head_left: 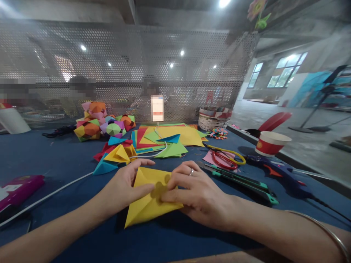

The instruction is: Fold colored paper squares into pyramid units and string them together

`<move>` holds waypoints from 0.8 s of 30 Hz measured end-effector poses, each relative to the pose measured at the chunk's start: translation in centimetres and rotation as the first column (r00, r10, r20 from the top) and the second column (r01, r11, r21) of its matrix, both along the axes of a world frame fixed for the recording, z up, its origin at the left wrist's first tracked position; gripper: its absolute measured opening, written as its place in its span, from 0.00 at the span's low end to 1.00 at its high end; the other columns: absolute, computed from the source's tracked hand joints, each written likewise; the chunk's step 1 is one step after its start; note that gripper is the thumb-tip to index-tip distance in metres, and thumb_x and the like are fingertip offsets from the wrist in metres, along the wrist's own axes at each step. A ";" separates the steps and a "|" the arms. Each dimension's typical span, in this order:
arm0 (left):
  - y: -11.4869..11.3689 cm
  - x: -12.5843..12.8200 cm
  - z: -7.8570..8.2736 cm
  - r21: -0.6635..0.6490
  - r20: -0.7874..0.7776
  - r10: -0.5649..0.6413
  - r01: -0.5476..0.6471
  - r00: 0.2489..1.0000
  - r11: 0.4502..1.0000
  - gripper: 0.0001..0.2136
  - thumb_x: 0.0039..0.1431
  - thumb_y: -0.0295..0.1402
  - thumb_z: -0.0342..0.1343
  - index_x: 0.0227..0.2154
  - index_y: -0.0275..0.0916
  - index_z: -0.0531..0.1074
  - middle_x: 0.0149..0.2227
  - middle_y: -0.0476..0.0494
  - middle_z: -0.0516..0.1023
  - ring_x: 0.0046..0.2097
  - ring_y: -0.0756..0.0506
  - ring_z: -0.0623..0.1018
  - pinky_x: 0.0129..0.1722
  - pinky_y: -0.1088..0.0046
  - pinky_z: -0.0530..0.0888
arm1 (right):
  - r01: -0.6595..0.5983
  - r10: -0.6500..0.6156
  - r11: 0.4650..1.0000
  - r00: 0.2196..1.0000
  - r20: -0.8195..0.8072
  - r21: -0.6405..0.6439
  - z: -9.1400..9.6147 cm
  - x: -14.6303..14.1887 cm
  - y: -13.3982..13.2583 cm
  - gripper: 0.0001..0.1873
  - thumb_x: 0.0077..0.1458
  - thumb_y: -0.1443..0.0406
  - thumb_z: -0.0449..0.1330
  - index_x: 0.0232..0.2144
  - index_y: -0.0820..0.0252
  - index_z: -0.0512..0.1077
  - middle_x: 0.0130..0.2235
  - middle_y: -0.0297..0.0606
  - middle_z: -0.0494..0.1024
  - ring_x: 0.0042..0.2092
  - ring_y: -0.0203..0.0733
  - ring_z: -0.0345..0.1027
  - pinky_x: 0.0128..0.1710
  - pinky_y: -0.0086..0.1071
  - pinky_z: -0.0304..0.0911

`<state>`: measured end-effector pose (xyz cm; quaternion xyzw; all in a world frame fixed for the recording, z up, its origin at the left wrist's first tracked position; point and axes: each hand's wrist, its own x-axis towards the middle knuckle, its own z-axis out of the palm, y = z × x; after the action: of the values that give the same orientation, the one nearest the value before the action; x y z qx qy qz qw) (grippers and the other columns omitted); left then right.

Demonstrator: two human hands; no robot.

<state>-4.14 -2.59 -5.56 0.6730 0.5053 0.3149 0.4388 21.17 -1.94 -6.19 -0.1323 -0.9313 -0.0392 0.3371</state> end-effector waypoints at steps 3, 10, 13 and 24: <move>0.1 -0.6 -0.1 0.031 -0.100 0.000 0.003 0.995 1.000 0.33 0.54 0.52 0.64 0.59 0.39 0.67 0.28 0.51 0.79 0.29 0.42 0.81 0.26 0.71 0.74 | -0.026 0.027 0.999 0.999 -0.032 0.031 -0.2 0.2 0.5 0.13 0.65 0.75 0.59 0.41 0.58 0.82 0.42 0.40 0.85 0.46 0.45 0.74 0.47 0.38 0.68; -1.0 -1.7 -0.9 0.470 -0.295 0.093 0.060 0.951 0.881 0.22 0.58 0.35 0.61 0.56 0.49 0.77 0.55 0.42 0.83 0.57 0.34 0.83 0.55 0.55 0.81 | -0.071 0.080 0.990 0.994 0.071 -0.120 -0.6 0.3 0.6 0.13 0.62 0.77 0.59 0.38 0.60 0.80 0.46 0.40 0.88 0.45 0.43 0.81 0.48 0.36 0.74; -2.5 -2.6 -1.3 0.650 -0.427 -0.009 0.314 0.904 0.693 0.27 0.64 0.24 0.52 0.62 0.56 0.73 0.68 0.51 0.76 0.70 0.41 0.74 0.72 0.58 0.71 | -0.006 0.039 0.979 0.987 0.157 -0.202 -0.6 0.4 0.4 0.11 0.62 0.76 0.59 0.39 0.60 0.79 0.43 0.41 0.89 0.44 0.43 0.83 0.47 0.36 0.74; -3.7 -3.5 -2.2 0.698 -0.677 0.074 0.606 0.733 0.382 0.26 0.76 0.49 0.53 0.68 0.40 0.63 0.57 0.43 0.87 0.57 0.43 0.87 0.68 0.66 0.76 | 0.058 -0.022 0.975 0.986 0.167 -0.217 -0.6 0.6 0.0 0.10 0.61 0.75 0.61 0.38 0.57 0.77 0.41 0.40 0.88 0.44 0.42 0.84 0.49 0.34 0.74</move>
<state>-7.62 -6.27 -7.73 0.9365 0.2456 0.2154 -0.1271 21.80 -1.98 -6.77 -0.1840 -0.9516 0.0469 0.2417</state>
